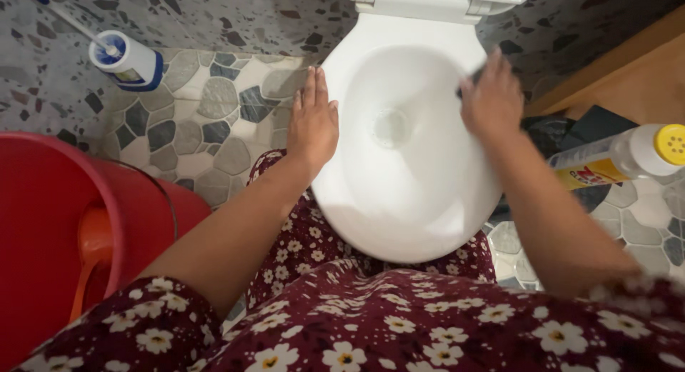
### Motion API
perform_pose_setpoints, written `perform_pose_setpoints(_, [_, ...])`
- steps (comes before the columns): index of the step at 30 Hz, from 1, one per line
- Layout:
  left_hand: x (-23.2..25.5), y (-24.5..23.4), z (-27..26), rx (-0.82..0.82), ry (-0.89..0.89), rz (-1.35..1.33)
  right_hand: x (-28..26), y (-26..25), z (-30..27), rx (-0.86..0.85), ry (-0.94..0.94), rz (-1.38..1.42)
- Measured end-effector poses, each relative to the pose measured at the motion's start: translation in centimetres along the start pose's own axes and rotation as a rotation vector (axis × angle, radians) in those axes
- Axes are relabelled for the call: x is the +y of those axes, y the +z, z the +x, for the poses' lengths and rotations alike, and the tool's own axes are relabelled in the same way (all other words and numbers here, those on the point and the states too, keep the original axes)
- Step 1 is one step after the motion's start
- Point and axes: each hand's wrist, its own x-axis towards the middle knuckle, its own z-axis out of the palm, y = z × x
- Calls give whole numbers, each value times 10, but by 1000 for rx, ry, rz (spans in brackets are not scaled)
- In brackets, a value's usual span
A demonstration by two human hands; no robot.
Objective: The person scrubs the inside of a white toilet bowl using a dark sponge. They move the sponge around the rim and inner surfaces repeatedly, maintaining contact with the bowl throughout the clip.
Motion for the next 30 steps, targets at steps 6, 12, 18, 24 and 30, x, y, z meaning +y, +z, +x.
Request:
perform_pose_setpoints(6, [1,-2,-1,-2,-10,-16,-1,11,24,-20,-84,-48])
perform_pose_setpoints(12, [2,-4,-1,22,10,-20,22,15,-104,52,7,-92])
perform_pose_setpoints(18, [5,-7,-2,-39,-38,0,26,22,-99,59,51,-95])
perform_pose_setpoints(24, [0,-2,0,46,47,11,13,19,20,29,-103,-62])
perform_pose_setpoints(30, [-1,0,-1,41,46,-7,14,13,14,9,-230,-139])
